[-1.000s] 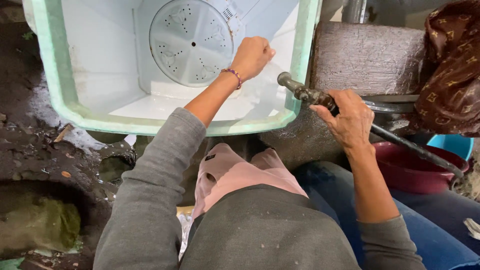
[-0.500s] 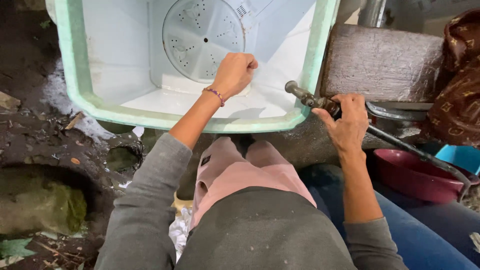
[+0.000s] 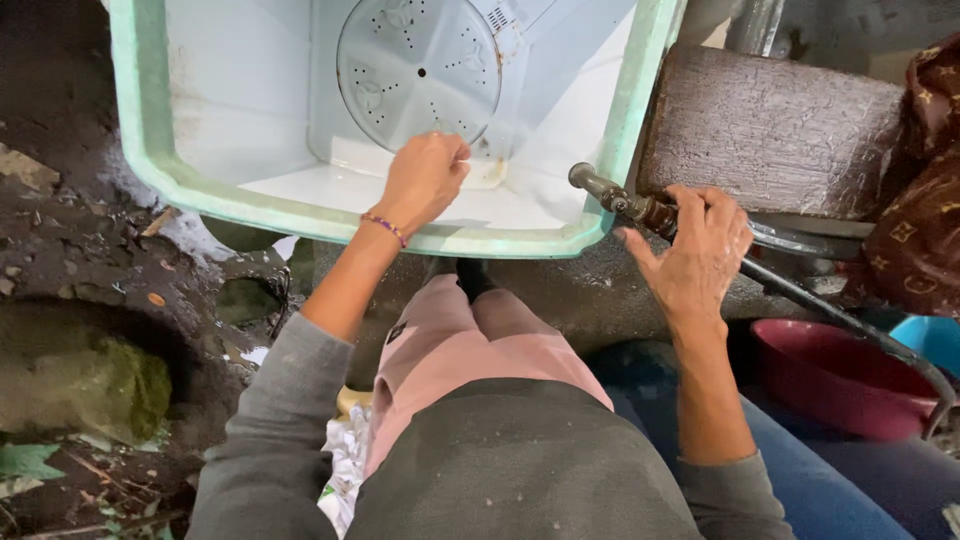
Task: Repairing or securing a water hose on a washing machine using plastic ties.
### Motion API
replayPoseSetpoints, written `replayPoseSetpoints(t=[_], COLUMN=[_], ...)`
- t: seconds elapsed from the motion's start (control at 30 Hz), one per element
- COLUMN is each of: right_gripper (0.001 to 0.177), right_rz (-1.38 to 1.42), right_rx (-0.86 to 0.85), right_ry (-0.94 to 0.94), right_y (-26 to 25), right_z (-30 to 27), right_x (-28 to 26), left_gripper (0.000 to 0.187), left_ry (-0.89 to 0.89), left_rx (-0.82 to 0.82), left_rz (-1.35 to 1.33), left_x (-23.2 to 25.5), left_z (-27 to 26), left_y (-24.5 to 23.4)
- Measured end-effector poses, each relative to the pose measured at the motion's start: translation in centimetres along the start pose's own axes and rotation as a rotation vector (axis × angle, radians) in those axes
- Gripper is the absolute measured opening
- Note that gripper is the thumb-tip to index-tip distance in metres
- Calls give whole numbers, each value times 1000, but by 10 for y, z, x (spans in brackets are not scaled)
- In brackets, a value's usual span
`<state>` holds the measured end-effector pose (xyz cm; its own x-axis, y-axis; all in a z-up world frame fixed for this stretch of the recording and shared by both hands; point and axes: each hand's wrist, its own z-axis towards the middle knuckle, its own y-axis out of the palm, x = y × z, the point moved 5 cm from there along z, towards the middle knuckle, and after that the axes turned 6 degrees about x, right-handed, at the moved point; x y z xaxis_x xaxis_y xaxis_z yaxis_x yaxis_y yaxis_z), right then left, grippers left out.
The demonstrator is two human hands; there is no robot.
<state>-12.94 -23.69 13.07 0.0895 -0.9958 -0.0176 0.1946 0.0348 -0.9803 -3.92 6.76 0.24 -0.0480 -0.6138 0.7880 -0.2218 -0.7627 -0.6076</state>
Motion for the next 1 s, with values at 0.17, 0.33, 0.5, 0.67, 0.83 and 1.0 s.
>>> replayPoseSetpoints(t=[0.17, 0.33, 0.5, 0.67, 0.83, 1.0], right_gripper=[66, 53, 64, 63, 23, 16], right_rz=[62, 19, 69, 208, 600, 671], right_rx=[-24, -128, -134, -26, -43, -366], right_ry=[-3, -53, -61, -151, -299, -301], right_y=[-7, 21, -2, -46, -60, 29], right_z=[1, -5, 2, 12, 40, 84], right_x=[-4, 4, -3, -21, -93, -174], left_gripper=[16, 17, 16, 15, 19, 18], left_ry=[36, 1, 6, 47, 31, 54], left_rx=[146, 224, 309, 436, 536, 574], left_rz=[131, 150, 158, 204, 318, 358], left_x=[4, 19, 25, 26, 23, 8], left_z=[-29, -52, -65, -84, -114, -120], left_y=[-25, -44, -52, -70, -98, -116])
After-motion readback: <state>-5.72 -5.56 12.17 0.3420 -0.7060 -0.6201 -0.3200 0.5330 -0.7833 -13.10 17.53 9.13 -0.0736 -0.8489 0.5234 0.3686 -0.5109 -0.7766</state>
